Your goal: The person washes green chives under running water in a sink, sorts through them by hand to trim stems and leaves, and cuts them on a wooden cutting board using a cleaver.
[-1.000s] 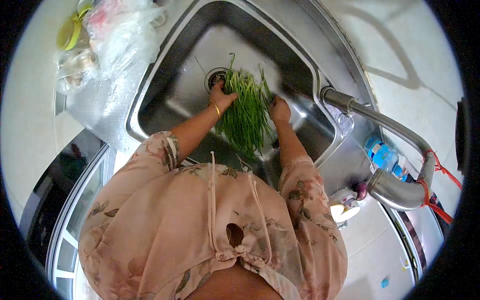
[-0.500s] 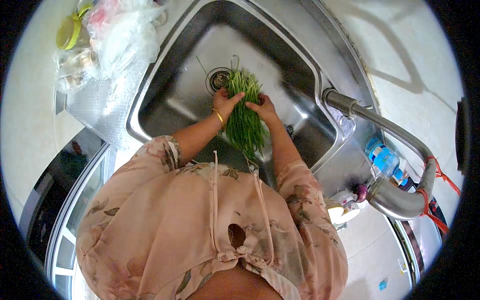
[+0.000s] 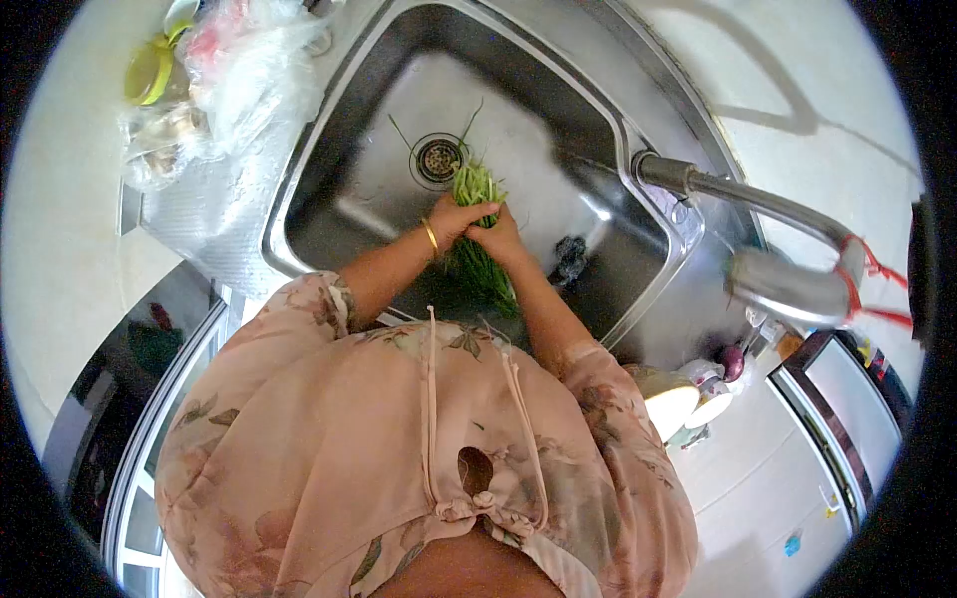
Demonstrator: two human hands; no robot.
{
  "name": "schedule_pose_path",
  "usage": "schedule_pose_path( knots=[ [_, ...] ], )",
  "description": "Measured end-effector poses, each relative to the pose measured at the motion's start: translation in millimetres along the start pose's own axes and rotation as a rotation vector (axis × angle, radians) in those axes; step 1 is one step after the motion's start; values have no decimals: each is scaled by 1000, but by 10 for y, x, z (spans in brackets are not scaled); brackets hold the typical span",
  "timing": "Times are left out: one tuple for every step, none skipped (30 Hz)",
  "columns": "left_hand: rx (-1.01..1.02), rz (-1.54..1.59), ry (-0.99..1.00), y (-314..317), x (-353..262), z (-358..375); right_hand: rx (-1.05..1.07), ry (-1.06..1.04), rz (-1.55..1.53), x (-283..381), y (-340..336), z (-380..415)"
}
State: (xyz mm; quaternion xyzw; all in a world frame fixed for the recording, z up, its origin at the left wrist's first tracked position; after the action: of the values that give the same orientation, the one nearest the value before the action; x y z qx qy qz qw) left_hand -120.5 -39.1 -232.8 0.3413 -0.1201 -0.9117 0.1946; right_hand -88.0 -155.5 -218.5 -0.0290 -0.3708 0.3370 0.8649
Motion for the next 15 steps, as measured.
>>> schedule_pose_path(
  knots=[
    [11, -17, 58, 44, -110, 99, -30, -13, 33, 129, -29, 110],
    [19, -34, 115, 76, -221, 217, -57, -26, 65, 254, -49, 231],
    [39, -110, 198, 109, -341, 346, -63, -111, 36, 353, -83, 342],
    [58, -188, 287, 145, -494, 479, -70, -201, 8, 459, -146, 442],
    [75, -264, 377, 183, -653, 620, -74, -293, -18, 587, -190, 554],
    [29, -396, 407, 222, -859, 817, -52, -353, -148, 777, -204, 716],
    [56, -375, 489, 250, -908, 903, -82, -402, -187, 869, -207, 843],
    [85, -358, 570, 286, -953, 971, -113, -450, -230, 933, -211, 952],
    [118, -344, 653, 322, -1008, 1036, -147, -500, -275, 1028, -222, 1049],
    [139, -354, 717, 378, -1080, 1151, -139, -678, -300, 1210, -252, 1210],
    [133, -372, 757, 417, -1150, 1274, -109, -720, -354, 1351, -278, 1358],
    [134, -392, 797, 465, -1277, 1402, -85, -761, -408, 1494, -313, 1479],
    [137, -413, 836, 518, -1411, 1519, -63, -803, -463, 1605, -362, 1573],
    [88, -551, 911, 546, -1554, 1647, -96, -885, -385, 1684, -422, 1646],
    [39, -692, 985, 570, -1677, 1761, -131, -965, -306, 1741, -486, 1710]
  ],
)
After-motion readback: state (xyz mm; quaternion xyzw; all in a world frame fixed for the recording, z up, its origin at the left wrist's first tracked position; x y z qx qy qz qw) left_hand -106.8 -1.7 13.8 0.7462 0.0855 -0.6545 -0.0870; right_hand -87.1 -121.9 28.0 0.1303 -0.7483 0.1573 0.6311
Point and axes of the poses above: each hand's wrist, its own z-axis away from the middle knuckle, its own y-axis out of the palm, x = y × z, the point moved 2 cm from there along -z, towards the middle knuckle, and after that the axes turned 11 degrees about -z, right-handed, at the moved point
